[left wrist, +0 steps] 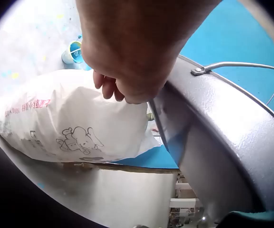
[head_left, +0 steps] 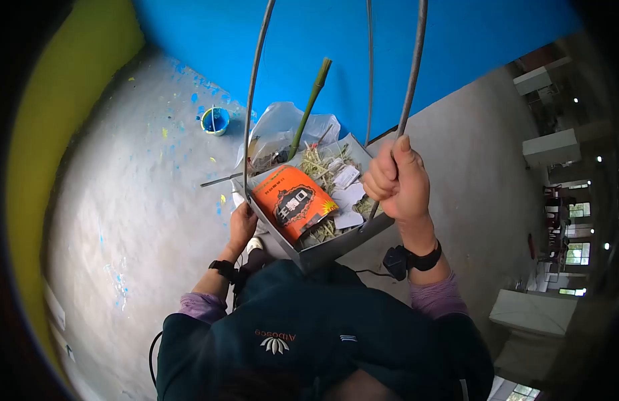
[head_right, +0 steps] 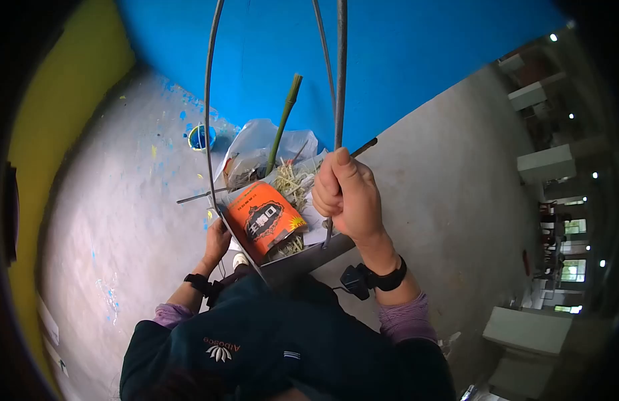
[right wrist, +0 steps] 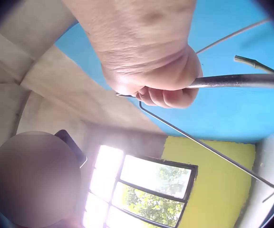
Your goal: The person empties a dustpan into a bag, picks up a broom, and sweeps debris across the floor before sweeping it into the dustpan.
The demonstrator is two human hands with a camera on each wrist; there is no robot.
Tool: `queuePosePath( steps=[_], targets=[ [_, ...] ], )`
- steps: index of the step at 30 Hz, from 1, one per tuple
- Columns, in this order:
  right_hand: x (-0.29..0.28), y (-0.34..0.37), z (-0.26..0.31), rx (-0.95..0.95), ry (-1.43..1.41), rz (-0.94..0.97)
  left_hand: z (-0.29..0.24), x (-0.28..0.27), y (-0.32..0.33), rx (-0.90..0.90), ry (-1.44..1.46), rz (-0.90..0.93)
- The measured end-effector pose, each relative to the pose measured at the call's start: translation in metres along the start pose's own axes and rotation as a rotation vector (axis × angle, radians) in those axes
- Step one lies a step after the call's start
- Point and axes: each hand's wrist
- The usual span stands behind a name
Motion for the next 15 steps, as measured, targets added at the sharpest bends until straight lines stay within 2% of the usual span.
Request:
queuePosePath(
  steps=[2, 3, 4, 5, 6, 7, 11, 13, 15],
  targets=[
    [-0.002, -0.017, 0.001, 0.032, -0.065, 0.028, 0.009, 0.0, -0.01, -0.019, 0.027, -0.008],
    [-0.003, 0.017, 0.021, 0.083, -0.043, 0.019, -0.007, 0.028, 0.04, -0.061, 0.065, -0.008],
    [-0.002, 0.043, 0.037, 0.274, -0.026, -0.047, -0.034, 0.065, 0.127, -0.223, 0.111, 0.023],
    [0.002, 0.026, 0.018, 0.266, -0.068, -0.046, -0.028, 0.035, 0.109, -0.208, 0.033, 0.022],
    [0.004, -0.008, 0.008, 0.174, -0.014, -0.029, -0.014, 0.006, 0.032, -0.075, -0.02, -0.011],
    [0.003, -0.02, 0.006, 0.134, -0.007, -0.009, -0.009, 0.0, 0.007, -0.028, -0.037, -0.014],
    [0.004, -0.017, 0.008, 0.211, -0.032, -0.041, -0.023, 0.0, 0.031, -0.057, -0.142, 0.006],
    [0.005, -0.02, 0.011, 0.245, -0.037, -0.055, -0.021, 0.004, 0.036, -0.068, -0.09, -0.004],
    [0.005, -0.022, 0.012, 0.203, -0.079, -0.013, -0.015, 0.007, 0.031, -0.047, -0.041, -0.015]
  ],
)
Point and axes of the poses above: each hand's wrist, its own y-axis away from the middle knuckle, its own x-axis out of the palm, z = x × y, and after that the axes turned 10 degrees about y, right-handed
